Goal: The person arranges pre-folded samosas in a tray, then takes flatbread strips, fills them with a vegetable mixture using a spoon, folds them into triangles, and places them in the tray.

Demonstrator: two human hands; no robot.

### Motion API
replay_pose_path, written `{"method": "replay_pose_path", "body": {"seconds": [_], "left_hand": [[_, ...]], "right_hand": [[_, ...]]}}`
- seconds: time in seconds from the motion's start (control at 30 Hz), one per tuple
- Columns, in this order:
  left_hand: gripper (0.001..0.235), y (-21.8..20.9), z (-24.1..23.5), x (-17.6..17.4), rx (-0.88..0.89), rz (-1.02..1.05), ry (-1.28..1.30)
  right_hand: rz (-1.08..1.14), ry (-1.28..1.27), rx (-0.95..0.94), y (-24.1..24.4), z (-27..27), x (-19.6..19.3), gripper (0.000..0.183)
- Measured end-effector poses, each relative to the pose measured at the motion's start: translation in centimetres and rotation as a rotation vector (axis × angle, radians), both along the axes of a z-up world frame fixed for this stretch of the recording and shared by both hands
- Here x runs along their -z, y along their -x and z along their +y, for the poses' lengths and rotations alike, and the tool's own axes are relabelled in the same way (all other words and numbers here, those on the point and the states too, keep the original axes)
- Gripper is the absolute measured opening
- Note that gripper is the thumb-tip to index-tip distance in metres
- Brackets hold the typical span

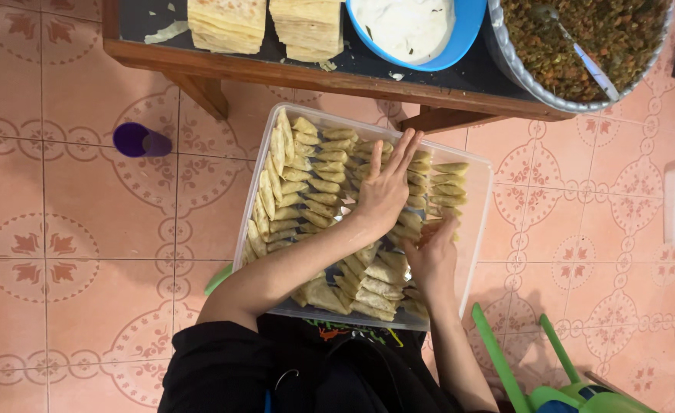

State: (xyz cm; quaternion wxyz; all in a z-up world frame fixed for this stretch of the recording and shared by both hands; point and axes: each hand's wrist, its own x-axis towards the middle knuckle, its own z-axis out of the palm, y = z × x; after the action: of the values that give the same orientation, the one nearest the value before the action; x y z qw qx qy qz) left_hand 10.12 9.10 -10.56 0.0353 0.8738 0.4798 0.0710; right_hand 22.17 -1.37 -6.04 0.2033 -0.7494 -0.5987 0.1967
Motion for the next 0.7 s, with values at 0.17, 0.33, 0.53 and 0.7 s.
{"method": "replay_pose_path", "body": {"seconds": [0.17, 0.33, 0.53, 0.7], "left_hand": [[0.010, 0.1, 0.3, -0.6, -0.007, 0.008, 0.011], [0.016, 0.6, 0.5, -1.4, 0.010, 0.012, 0.070], [0.084, 0.7, -0.2, -2.0, 0.033, 0.030, 0.041], [0.098, -0.1, -2.6, -1.0, 0.050, -0.038, 0.109]], "right_hand": [[-0.115, -0.028, 0.003, -0.6, 2.1, 1.2, 0.073], [-0.148, -0.074, -0.011, -0.4, 2.1, 1.9, 0.066], [-0.113, -0.144, -0.037, 0.1, 1.9, 1.7, 0.076], [0.007, -0.090, 0.017, 0.1, 2.3, 0.7, 0.082]]}}
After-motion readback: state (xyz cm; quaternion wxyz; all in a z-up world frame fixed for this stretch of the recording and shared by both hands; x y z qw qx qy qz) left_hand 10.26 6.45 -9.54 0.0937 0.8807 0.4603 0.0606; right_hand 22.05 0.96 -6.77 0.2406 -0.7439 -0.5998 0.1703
